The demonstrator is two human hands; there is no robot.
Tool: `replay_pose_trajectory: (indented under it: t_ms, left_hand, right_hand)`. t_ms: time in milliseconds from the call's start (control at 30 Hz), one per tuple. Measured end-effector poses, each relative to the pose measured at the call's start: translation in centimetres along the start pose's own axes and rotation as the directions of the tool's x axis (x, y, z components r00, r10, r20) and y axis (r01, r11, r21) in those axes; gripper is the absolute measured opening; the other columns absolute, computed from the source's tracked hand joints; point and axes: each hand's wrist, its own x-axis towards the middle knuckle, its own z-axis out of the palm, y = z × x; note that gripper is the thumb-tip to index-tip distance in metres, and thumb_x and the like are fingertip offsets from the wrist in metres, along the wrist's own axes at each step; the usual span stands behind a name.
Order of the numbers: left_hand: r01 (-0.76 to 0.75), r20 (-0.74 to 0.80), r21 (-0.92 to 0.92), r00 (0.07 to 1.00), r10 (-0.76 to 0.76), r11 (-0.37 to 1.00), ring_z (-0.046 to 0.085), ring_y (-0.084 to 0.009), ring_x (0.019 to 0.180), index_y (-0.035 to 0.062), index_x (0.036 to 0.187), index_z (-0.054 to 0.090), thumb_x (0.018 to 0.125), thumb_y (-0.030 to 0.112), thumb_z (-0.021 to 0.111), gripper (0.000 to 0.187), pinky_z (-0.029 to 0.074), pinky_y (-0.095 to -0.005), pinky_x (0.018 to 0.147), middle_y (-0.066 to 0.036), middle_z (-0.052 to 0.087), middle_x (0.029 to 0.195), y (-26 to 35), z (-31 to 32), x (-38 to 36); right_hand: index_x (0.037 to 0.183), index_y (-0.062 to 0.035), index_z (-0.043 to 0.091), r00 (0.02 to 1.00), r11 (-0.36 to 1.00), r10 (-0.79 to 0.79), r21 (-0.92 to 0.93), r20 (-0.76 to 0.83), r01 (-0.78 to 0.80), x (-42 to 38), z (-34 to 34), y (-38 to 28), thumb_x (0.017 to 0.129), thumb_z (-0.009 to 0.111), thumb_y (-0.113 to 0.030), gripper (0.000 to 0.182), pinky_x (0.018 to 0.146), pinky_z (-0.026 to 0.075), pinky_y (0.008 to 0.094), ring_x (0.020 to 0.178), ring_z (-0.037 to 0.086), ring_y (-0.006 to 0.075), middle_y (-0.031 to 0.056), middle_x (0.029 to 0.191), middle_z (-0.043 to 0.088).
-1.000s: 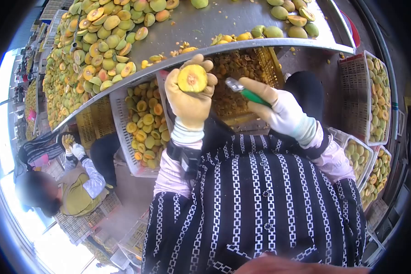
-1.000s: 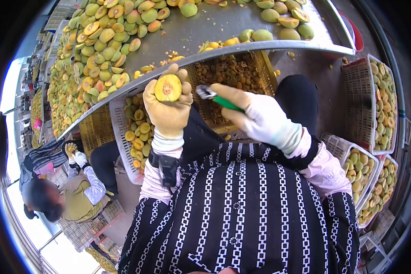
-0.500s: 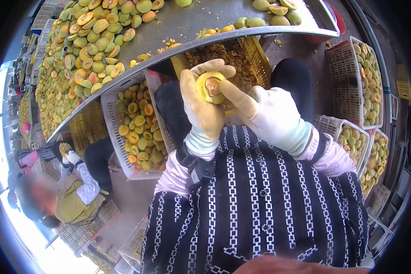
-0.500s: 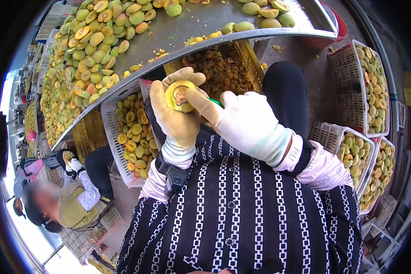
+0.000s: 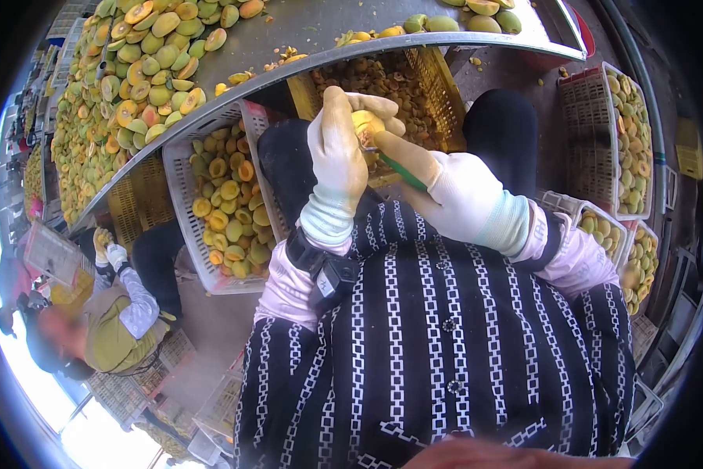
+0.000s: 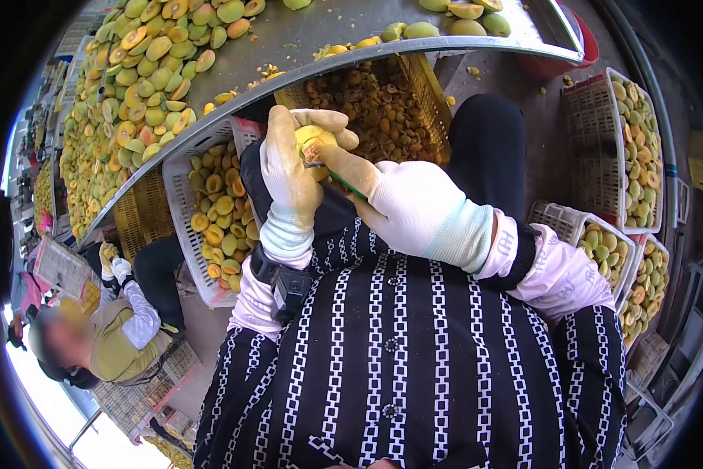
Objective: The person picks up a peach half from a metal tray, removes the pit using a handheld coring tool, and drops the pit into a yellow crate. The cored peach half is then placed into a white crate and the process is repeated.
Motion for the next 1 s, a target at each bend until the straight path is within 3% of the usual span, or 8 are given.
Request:
replay_pose_trajectory:
  t_ms: [100,233,333,400,567,633,733,1000]
  left_hand:
    - [0.11,0.125,-0.102,0.987,-0.096,0.989,0.064,-0.0188,0.07,-0.0043,0.089,0.059,0.102,0.041,0.03,0.055,0.054,-0.0294,0.067,-0.014,0.066,0.084,0.0,-1.0,0.5]
    - [0.313,0.162,-0.129,0.943,-0.292,0.941,0.064,-0.0188,0.076,-0.0038,0.096,0.06,0.102,0.043,0.03,0.056,0.054,-0.0291,0.071,-0.015,0.066,0.088,-1.1,-1.9,1.2]
    - [0.185,0.086,-0.206,0.982,-0.17,0.961,0.065,-0.0213,0.079,-0.0043,0.108,0.057,0.102,0.043,0.03,0.055,0.054,-0.0294,0.073,-0.016,0.067,0.092,-2.1,-1.0,0.9]
    - [-0.039,-0.032,-0.079,0.999,0.036,0.996,0.066,-0.0224,0.082,-0.0021,0.111,0.056,0.102,0.04,0.032,0.05,0.054,-0.0303,0.076,-0.018,0.067,0.097,-2.8,-0.5,0.4]
    - [0.199,-0.014,-0.18,0.979,-0.205,0.963,0.066,-0.022,0.078,-0.0026,0.104,0.058,0.102,0.038,0.035,0.047,0.055,-0.0306,0.071,-0.016,0.066,0.09,-3.5,-1.2,0.1]
    - [0.307,0.011,-0.187,0.951,-0.31,0.933,0.067,-0.0219,0.077,-0.0026,0.103,0.058,0.102,0.038,0.035,0.047,0.055,-0.0305,0.069,-0.015,0.066,0.088,-3.2,-0.8,0.1]
    - [0.113,-0.089,-0.192,0.987,-0.132,0.975,0.067,-0.0227,0.073,-0.0025,0.097,0.059,0.102,0.038,0.036,0.047,0.055,-0.0304,0.064,-0.016,0.065,0.083,-3.9,-0.4,0.4]
    - [0.004,-0.11,-0.023,0.994,-0.006,1.0,0.065,-0.0208,0.068,-0.0023,0.095,0.06,0.102,0.037,0.036,0.047,0.053,-0.0289,0.061,-0.015,0.066,0.08,-3.8,-0.9,0.9]
  right_hand:
    - [0.138,-0.0132,0.039,0.998,0.967,0.046,0.25,0.039,-0.055,0.2,0.0,0.1,0.086,0.057,-0.011,0.056,0.053,0.052,0.0345,0.054,0.063,0.0252,0.0121,0.075,0.063]
    - [0.14,-0.0152,0.037,0.746,0.528,0.355,0.537,0.563,-0.657,1.8,-2.5,-0.1,0.085,0.054,-0.01,0.058,0.045,0.047,0.0243,0.05,0.055,0.0093,0.0033,0.07,0.056]
    - [0.139,-0.0092,0.038,0.78,0.564,0.354,0.547,0.517,-0.618,1.9,-1.4,1.2,0.088,0.061,-0.014,0.057,0.043,0.046,0.0245,0.047,0.056,0.0121,0.0061,0.073,0.059]
    - [0.128,-0.0055,0.044,0.992,0.973,0.117,0.194,0.053,-0.125,1.5,0.8,2.4,0.088,0.062,-0.014,0.045,0.05,0.049,0.0321,0.055,0.064,0.024,0.0145,0.075,0.061]
    - [0.109,-0.0015,0.048,0.968,0.987,0.162,-0.011,0.193,-0.163,0.9,0.8,1.7,0.087,0.063,-0.017,0.032,0.055,0.051,0.0361,0.06,0.065,0.0268,0.0157,0.073,0.061]
    - [0.107,0.0033,0.045,0.88,0.787,0.256,0.443,0.399,-0.43,1.6,0.0,1.6,0.089,0.057,-0.022,0.033,0.048,0.05,0.0359,0.052,0.062,0.0258,0.0163,0.067,0.059]
    - [0.104,0.0035,0.045,0.663,0.49,0.376,0.468,0.647,-0.735,2.8,-1.6,0.3,0.089,0.054,-0.021,0.03,0.04,0.047,0.0298,0.044,0.055,0.0179,0.0087,0.063,0.054]
    - [0.085,-0.0014,0.047,0.71,0.079,0.141,0.707,0.69,-0.703,2.5,0.0,2.5,0.087,0.058,-0.02,0.021,0.032,0.038,0.0228,0.035,0.045,0.0101,0.0034,0.056,0.05]
